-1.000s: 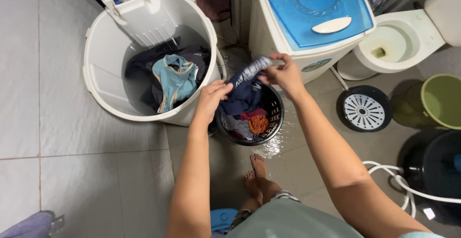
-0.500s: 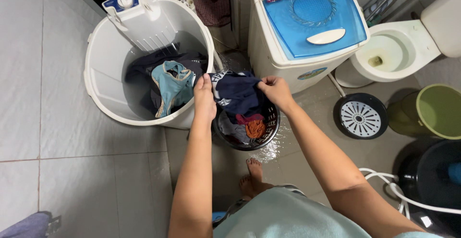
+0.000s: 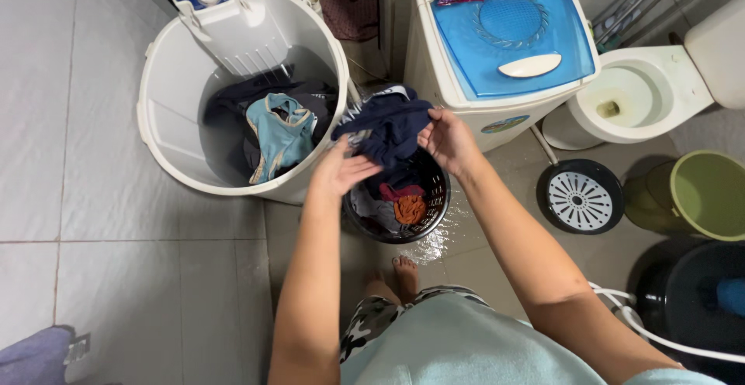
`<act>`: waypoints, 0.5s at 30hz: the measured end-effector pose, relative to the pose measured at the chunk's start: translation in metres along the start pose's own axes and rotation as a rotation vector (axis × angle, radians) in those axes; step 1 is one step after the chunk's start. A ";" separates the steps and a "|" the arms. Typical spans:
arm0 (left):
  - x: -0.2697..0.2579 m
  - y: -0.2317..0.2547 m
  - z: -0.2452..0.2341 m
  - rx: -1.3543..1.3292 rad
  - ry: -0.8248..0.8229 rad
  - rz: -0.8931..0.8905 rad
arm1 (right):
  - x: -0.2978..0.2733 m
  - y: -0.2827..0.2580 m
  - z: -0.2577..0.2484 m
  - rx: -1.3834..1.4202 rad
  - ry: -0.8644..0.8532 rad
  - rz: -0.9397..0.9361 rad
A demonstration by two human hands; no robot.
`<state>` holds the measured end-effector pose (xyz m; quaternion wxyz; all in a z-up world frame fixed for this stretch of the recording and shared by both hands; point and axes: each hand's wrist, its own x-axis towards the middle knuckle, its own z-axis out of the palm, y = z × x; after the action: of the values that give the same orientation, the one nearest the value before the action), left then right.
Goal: The person transfers various garments from a black laundry basket into a white bucket filled with water. They handle items one at a time, including a red patterned cloth, a light blue shirt, a white sock, a yellow cloth, a blue hoodie, a dark blue jacket, and a grey shirt, placing each into the bucket.
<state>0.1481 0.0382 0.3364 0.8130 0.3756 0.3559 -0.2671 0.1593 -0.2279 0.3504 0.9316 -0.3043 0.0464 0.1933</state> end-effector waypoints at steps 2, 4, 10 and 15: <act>0.010 -0.015 0.009 -0.227 -0.143 -0.070 | 0.003 0.009 -0.001 -0.013 0.087 0.052; 0.020 -0.030 0.012 -0.223 -0.187 -0.044 | 0.004 0.022 0.001 -0.033 0.139 0.092; 0.067 -0.039 -0.006 0.043 0.023 0.301 | 0.009 0.032 0.008 -0.240 0.311 0.045; 0.056 -0.017 -0.063 0.880 0.564 0.844 | 0.010 0.002 -0.002 -0.120 0.450 -0.072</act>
<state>0.1463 0.0696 0.2563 0.4947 0.8343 0.2354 0.0619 0.1677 -0.2245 0.3463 0.8844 -0.3961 0.2302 0.0895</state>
